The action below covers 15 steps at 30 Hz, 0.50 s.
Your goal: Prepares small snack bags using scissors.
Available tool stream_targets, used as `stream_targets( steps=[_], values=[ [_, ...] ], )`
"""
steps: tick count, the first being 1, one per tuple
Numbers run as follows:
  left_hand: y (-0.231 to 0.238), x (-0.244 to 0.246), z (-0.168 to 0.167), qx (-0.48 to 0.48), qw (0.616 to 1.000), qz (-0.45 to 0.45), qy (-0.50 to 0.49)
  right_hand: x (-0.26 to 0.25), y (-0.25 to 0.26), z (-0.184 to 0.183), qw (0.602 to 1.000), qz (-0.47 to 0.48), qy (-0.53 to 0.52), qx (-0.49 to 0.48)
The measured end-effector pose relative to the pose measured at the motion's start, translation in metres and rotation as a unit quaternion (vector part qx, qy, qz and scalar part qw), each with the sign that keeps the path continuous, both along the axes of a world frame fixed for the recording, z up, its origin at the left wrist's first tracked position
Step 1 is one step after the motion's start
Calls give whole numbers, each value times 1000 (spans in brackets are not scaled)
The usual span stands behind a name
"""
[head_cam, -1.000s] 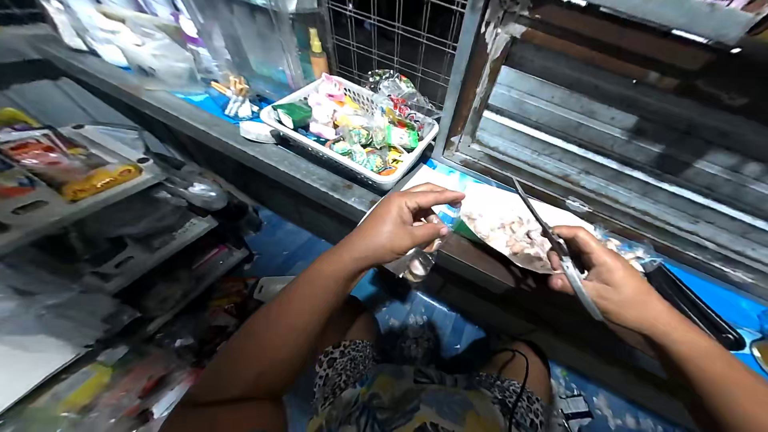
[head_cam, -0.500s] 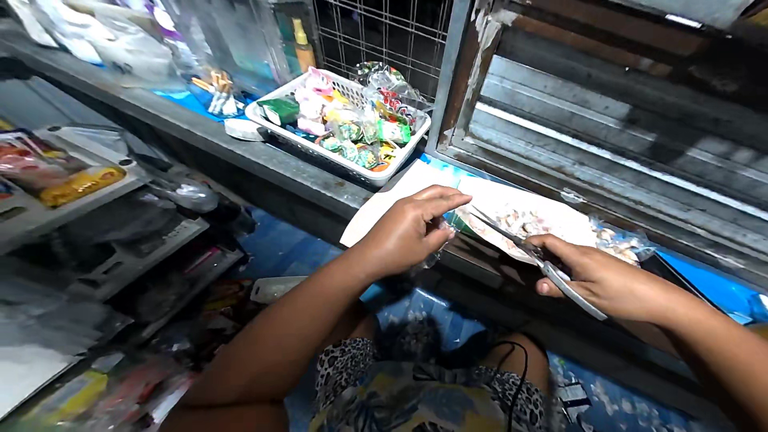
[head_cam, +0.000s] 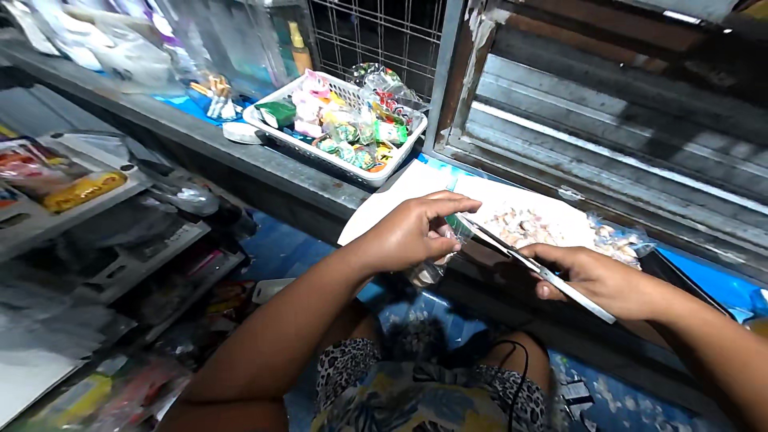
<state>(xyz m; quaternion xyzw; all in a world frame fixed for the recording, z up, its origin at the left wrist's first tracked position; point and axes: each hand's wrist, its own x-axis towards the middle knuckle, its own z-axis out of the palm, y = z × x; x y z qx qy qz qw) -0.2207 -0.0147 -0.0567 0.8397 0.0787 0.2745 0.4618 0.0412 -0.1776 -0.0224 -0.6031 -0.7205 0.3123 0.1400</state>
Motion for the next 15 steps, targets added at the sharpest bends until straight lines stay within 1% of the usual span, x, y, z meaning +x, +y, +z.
stream_targets(
  steps=[7,15],
  values=[
    [3,3,0,-107,994,-37,3,4,-1,-6,999,15,29,25],
    [4,5,0,-121,992,-43,2,5,-3,-13,998,4,53,33]
  ],
)
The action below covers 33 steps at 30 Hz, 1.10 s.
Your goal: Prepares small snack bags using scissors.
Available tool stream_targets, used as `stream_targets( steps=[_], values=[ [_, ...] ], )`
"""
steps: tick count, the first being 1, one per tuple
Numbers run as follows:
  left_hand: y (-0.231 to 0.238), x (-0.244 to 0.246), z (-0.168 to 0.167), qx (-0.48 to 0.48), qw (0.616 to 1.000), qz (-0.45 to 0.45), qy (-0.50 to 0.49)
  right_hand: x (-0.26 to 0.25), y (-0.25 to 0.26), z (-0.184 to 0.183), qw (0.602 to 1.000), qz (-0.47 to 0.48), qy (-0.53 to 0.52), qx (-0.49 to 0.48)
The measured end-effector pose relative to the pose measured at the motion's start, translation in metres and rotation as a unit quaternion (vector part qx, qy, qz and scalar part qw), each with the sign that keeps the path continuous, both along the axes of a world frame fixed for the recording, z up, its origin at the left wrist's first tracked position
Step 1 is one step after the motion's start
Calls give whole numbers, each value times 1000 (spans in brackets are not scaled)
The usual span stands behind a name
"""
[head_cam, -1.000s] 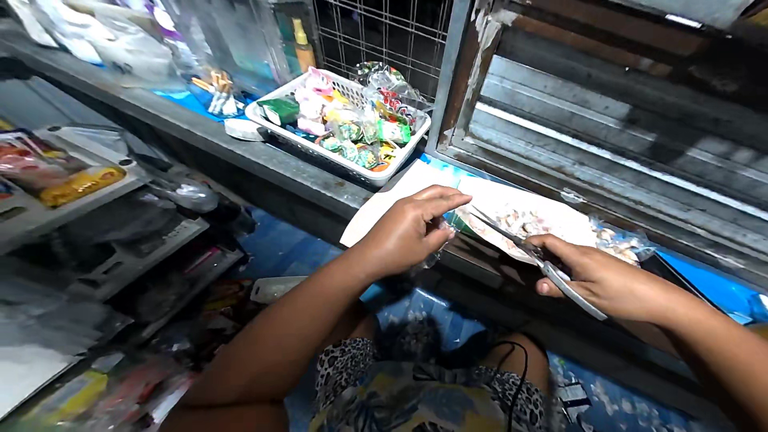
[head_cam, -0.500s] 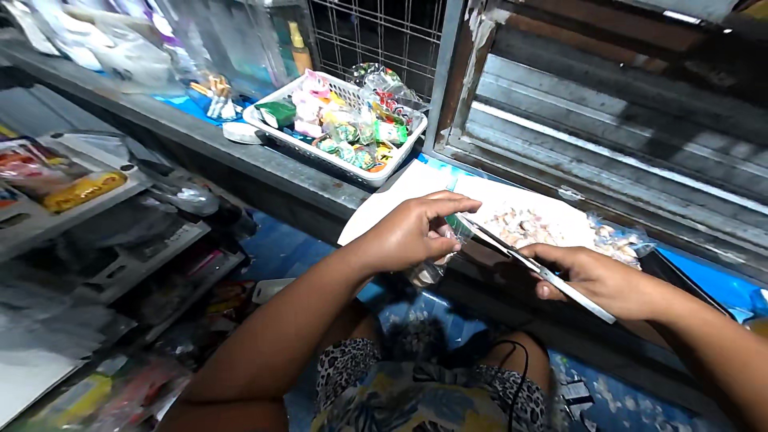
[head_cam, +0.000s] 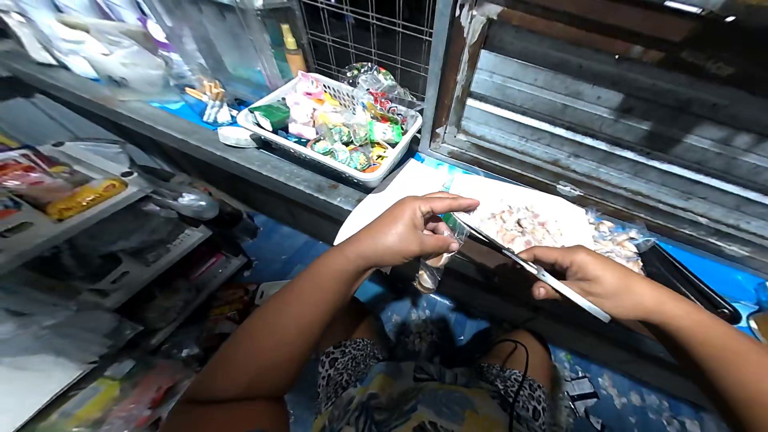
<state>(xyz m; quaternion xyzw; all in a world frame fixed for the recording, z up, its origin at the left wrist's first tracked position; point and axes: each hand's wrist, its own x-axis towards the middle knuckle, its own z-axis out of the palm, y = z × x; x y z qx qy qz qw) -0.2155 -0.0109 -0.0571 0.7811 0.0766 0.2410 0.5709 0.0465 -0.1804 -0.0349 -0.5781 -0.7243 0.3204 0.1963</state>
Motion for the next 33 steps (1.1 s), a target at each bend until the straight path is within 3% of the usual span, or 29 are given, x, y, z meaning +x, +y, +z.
stream_targets(
  steps=[18,33],
  values=[
    [-1,-4,-11,39,994,-5,101,-1,-2,-16,1000,-16,1,-24],
    [0,-2,-23,16,983,-13,181,-5,1,-26,994,-11,-4,-110]
  ],
)
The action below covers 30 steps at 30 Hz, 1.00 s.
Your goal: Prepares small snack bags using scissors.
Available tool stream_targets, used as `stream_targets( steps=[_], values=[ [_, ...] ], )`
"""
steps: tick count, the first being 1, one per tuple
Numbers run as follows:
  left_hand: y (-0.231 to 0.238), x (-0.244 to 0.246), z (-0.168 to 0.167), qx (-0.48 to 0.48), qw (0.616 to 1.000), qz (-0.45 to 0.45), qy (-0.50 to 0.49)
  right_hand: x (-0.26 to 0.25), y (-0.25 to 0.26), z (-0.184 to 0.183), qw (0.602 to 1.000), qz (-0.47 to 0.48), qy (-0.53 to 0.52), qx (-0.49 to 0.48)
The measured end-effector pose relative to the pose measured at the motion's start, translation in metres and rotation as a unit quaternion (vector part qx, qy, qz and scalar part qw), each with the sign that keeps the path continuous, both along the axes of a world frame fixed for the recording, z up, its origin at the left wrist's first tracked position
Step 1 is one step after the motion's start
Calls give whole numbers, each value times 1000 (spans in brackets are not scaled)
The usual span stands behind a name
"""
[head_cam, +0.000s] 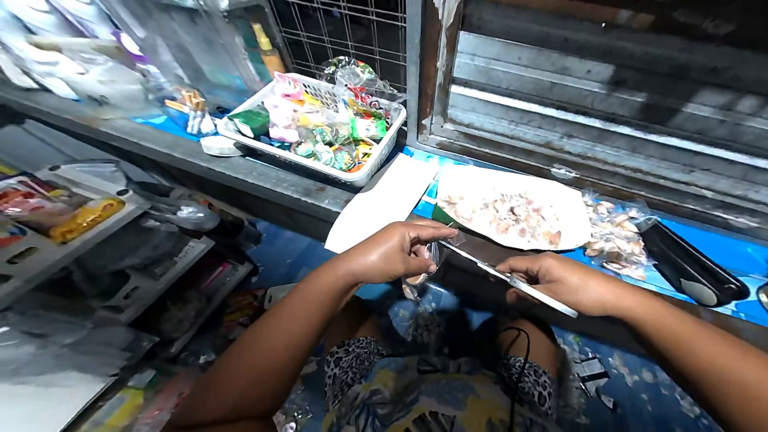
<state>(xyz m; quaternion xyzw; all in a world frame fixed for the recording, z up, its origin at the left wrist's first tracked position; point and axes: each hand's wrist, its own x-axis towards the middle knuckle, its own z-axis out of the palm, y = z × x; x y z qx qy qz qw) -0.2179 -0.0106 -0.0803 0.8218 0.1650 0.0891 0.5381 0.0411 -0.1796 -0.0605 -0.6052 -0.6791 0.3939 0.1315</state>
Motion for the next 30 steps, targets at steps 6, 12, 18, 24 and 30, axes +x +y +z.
stream_targets(
  steps=[6,12,18,24,30],
  values=[
    [-2,1,-2,-8,1000,-7,0,-8,-2,-2,1000,6,-5,-8],
    [-3,1,1,13,1000,-13,0,-8,0,-3,1000,14,-10,-8],
    [-1,-5,-1,-2,1000,-23,0,-3,-3,-11,998,36,-27,31],
    [8,-19,1,-15,999,-49,-2,24,-21,-16,996,-49,67,-7],
    [-10,-6,12,41,998,39,-18,6,-31,-20,947,-155,280,20]
  ],
)
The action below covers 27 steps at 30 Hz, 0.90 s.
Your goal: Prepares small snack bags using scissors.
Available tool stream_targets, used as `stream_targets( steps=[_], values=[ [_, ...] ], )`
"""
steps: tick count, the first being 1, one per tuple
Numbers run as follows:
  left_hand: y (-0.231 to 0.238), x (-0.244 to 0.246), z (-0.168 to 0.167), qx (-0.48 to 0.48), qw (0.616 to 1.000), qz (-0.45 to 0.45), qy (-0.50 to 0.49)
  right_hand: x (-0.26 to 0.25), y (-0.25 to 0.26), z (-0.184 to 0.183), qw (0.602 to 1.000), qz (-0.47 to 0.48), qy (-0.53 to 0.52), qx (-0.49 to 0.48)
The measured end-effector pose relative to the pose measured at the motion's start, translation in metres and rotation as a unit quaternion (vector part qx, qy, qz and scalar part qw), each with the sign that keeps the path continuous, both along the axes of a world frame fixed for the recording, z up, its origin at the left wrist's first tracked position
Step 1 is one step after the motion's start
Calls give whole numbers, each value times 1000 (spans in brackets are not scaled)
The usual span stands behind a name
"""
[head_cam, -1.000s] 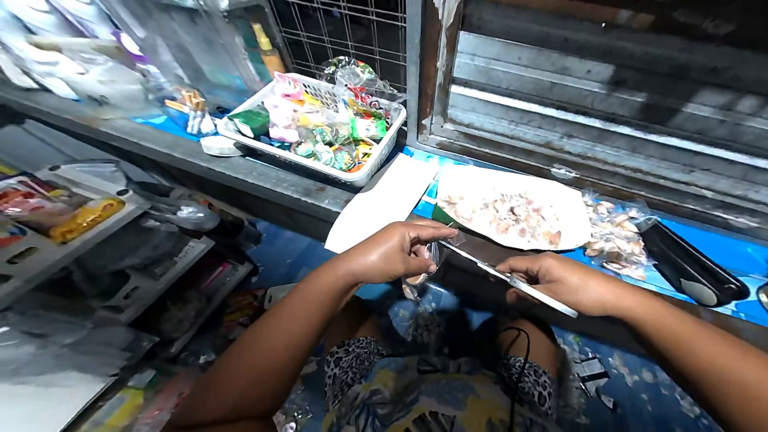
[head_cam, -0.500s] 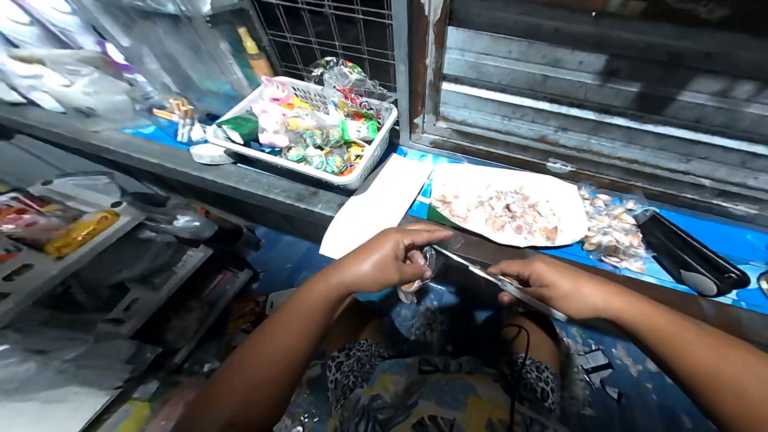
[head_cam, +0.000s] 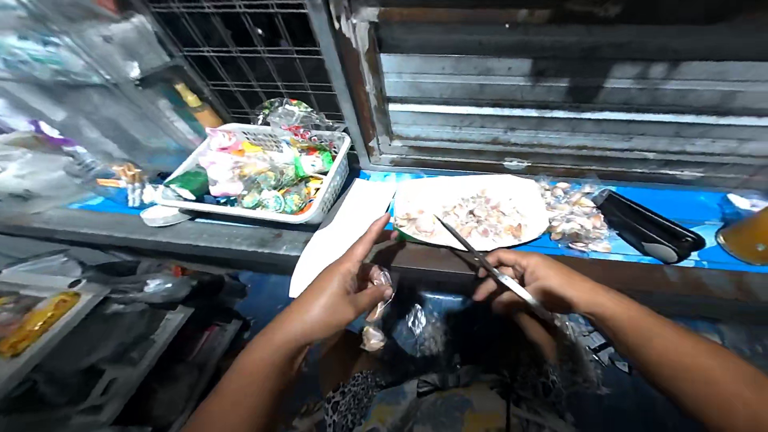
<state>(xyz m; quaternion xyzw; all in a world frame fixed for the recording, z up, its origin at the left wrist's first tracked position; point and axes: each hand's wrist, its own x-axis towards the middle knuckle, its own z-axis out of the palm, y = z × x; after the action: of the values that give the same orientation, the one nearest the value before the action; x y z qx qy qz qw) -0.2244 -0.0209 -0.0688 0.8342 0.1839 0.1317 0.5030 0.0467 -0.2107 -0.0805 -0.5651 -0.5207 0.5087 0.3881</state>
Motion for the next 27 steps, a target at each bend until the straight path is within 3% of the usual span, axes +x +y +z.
stream_targets(
  steps=[3,7,10,14,16,20,24,27],
  values=[
    [-22,28,6,59,996,37,-52,-30,13,-4,993,-39,79,81],
    [-37,57,-1,147,983,50,-96,-52,29,-10,975,-109,78,176],
    [-42,64,-9,177,974,63,-130,-53,35,-9,973,-152,61,163],
    [-45,68,-11,210,961,75,-162,-47,41,-2,978,-141,33,153],
    [-45,69,-9,178,960,73,-203,-46,45,2,977,-136,35,158],
    [-46,75,-19,22,956,65,-287,-48,46,6,966,-164,86,182],
    [-34,84,-30,-65,955,48,-286,-37,50,9,937,-207,130,248],
    [-14,95,-15,-64,966,35,-248,-17,61,19,924,-238,115,276]
  ],
)
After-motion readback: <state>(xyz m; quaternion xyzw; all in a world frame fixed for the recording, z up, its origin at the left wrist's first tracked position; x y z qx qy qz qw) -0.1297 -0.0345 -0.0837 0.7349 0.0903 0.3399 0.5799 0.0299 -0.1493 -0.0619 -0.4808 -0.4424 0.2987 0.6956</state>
